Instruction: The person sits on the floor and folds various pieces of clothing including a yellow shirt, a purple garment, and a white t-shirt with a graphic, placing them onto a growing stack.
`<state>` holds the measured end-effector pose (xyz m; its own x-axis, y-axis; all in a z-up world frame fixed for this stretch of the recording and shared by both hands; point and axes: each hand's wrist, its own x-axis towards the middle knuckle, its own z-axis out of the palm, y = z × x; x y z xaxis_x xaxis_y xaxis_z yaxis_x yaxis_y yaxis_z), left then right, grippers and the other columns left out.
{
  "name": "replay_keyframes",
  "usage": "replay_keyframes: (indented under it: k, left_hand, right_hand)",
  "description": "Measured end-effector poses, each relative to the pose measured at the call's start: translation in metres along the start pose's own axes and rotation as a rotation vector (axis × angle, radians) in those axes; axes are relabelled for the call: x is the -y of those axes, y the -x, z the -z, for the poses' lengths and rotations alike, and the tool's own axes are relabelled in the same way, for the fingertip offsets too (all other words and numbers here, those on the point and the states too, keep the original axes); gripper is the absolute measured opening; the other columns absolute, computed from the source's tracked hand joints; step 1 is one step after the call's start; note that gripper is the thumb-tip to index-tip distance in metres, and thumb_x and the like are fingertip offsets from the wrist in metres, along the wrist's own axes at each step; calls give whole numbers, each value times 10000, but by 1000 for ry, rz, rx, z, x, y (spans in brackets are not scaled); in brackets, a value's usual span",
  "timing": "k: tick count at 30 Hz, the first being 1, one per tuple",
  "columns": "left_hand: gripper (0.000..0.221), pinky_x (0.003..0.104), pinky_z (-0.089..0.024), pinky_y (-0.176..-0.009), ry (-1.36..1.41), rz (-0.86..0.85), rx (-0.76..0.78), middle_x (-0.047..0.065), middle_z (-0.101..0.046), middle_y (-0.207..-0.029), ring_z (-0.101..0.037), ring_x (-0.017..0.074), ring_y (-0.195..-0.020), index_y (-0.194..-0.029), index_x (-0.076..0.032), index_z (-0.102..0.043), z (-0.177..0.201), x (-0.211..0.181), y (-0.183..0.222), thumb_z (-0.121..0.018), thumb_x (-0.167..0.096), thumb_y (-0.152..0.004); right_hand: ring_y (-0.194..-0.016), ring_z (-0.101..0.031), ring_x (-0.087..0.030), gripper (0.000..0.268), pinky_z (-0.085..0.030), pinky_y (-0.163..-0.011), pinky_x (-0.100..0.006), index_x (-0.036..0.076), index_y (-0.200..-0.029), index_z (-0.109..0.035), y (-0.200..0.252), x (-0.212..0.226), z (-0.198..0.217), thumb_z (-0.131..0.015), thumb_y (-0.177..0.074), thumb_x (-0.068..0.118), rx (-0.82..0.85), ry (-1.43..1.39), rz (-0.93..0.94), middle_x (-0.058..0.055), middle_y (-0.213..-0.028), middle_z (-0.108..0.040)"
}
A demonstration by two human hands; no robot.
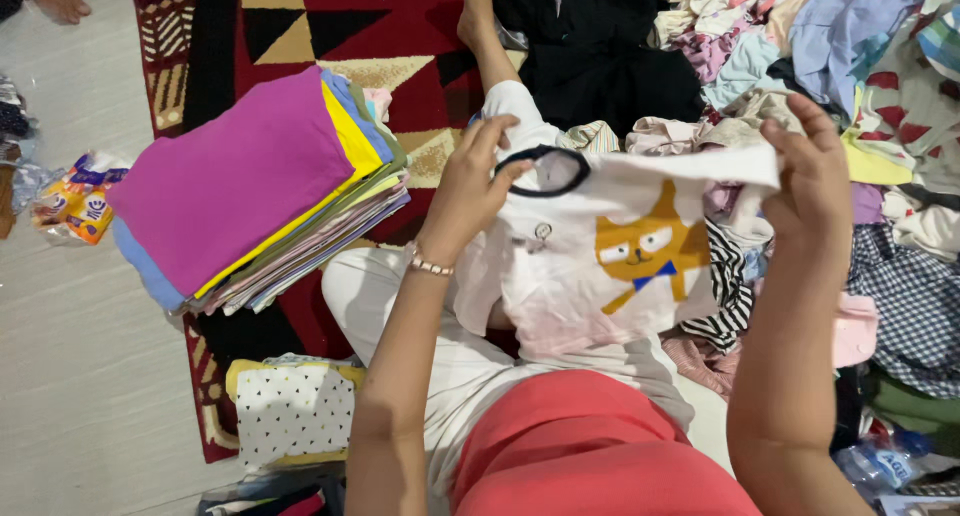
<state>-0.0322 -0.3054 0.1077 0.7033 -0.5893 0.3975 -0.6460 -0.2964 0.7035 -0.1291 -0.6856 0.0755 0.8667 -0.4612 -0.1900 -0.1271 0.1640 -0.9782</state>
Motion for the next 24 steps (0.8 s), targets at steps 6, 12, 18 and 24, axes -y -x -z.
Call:
replay_keyframes:
  k: [6, 12, 18, 24]
  left_hand:
    - [615, 742, -426, -952, -338, 451, -24, 273, -455, -1359, -513, 533, -1217, -1443, -17, -427, -47, 51, 33, -717, -191, -930]
    - [333, 485, -560, -710, 61, 879, -11, 210, -684, -826, -702, 402, -850, -956, -6, -682, -136, 136, 142, -584, -323, -988]
    - [787, 458, -577, -810, 514, 1127, 126, 284, -682, -1142, -679, 350, -1053, -1220, 57, -667, -177, 146, 186, -499, -677, -989]
    - [694, 384, -559, -680, 266, 844, -122, 191, -503, -985, -652, 310, -832, -1235, 59, -391, -169, 53, 178, -680, -499, -940]
  right_hand:
    - [-1296, -497, -459, 515, -472, -962, -549, 119, -1423, -463, -19, -118, -24, -729, -987, 186, -157, 291, 42, -307, -1395, -439]
    - [-1138, -626, -336, 316, -507, -844, -493, 111, -1300, -661, -18, -178, -14, -676, -1000, 210, 53, 517, -186, -161, -1179, -640]
    - [-1228, -574, -425, 602, -399, -1004, -640, -17, -1351, -603, -20, -192, -45, -620, -1048, 503, 231, 504, -338, -267, -1237, -629]
    - [-1047, -584, -412, 823, -428, -890, -635, -150, -1313, -587, 12, -181, -40, -560, -996, 610, 387, 625, -471, -344, -1099, -625]
